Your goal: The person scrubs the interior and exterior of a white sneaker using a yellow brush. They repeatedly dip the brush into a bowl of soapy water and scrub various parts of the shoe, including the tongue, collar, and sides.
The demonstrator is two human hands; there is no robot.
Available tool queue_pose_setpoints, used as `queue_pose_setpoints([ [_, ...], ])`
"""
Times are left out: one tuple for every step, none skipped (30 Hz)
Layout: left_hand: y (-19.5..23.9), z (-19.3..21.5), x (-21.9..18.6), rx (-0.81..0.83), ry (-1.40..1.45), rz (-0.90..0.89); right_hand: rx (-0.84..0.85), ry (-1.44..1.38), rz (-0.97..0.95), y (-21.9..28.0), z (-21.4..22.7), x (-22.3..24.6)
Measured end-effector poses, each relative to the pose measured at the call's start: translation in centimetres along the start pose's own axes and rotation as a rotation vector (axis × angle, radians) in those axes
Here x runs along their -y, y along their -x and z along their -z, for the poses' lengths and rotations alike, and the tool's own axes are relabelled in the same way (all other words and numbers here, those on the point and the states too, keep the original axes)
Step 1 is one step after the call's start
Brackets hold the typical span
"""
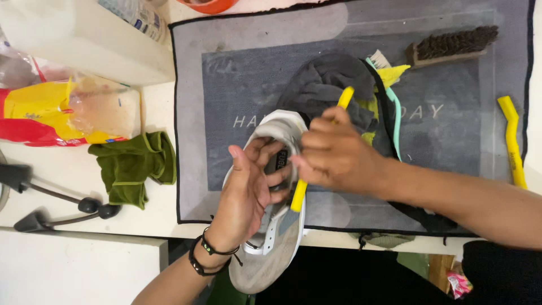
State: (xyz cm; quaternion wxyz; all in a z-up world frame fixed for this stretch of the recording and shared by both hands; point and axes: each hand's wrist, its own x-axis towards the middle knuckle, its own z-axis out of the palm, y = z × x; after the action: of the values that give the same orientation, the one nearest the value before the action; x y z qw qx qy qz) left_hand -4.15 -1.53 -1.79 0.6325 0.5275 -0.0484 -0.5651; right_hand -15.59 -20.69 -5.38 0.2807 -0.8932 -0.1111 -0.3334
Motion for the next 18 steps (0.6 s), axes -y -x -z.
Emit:
queue_pose_setpoints([
  [0.0, -0.1, -0.1, 0.007, 0.026, -0.012, 0.007, 0.094, -0.011, 0.3, 0.3, -0.8],
  [0.2, -0.2, -0.3, 0.005, 0.054, -0.024, 0.015, 0.180, -0.021, 0.5, 0.4, -1.6],
  [0.6, -0.1, -0.1, -0.002, 0.058, -0.022, 0.018, 0.172, -0.021, 0.9, -0.1, -0.5],
  [0.5, -0.2, -0.1, 0.009, 0.039, -0.045, 0.009, 0.112, 0.025, 1.3, -0.3, 0.2],
  [0.3, -0.3, 0.1, 0.020, 0.020, -0.067, 0.001, 0.052, 0.071, 1.7, -0.6, 0.8],
  [0.3, -0.5, -0.2, 0.019, 0.023, -0.060, 0.004, 0.049, 0.064, 1.7, -0.4, 0.4],
  [0.3, -0.6, -0.4, 0.056, 0.050, -0.082, 0.028, 0.094, 0.111, 1.7, -0.2, -0.1],
  [0.4, -0.5, -0.6, 0.092, 0.075, -0.105, 0.050, 0.137, 0.161, 1.7, -0.2, -0.4],
  [0.8, -0.3, -0.6, 0.089, 0.077, -0.101, 0.052, 0.133, 0.158, 2.4, 0.0, -2.3],
  [1.0, -0.1, -0.7, 0.101, 0.018, -0.104, 0.055, 0.343, 0.043, 2.7, 0.4, -4.6],
  [1.1, 0.1, -1.0, 0.113, -0.042, -0.107, 0.056, 0.553, -0.073, 2.9, 0.8, -6.8],
  [2.1, -0.2, -1.8, 0.115, -0.039, -0.113, 0.057, 0.557, -0.067, 2.7, 1.9, -7.1],
  [3.1, -0.3, -2.6, 0.153, -0.487, -0.153, 0.074, 0.564, -0.167, 2.3, 2.9, -7.3],
  [3.9, -0.5, -3.4, 0.184, -0.929, -0.193, 0.092, 0.573, -0.265, 2.0, 4.0, -7.7],
  [4.5, -0.4, -2.4, 0.183, -0.924, -0.202, 0.094, 0.578, -0.257, 1.5, 4.6, -7.6],
  [4.8, -0.3, -1.5, 0.087, -1.362, -0.488, 0.112, 0.560, -0.306, 0.7, 5.4, -7.8],
  [5.2, -0.1, -0.6, -0.030, -1.787, -0.785, 0.129, 0.541, -0.355, -0.1, 6.1, -7.9],
  [4.6, 0.5, -0.8, -0.046, -1.777, -0.797, 0.133, 0.548, -0.338, -1.2, 6.6, -9.4],
])
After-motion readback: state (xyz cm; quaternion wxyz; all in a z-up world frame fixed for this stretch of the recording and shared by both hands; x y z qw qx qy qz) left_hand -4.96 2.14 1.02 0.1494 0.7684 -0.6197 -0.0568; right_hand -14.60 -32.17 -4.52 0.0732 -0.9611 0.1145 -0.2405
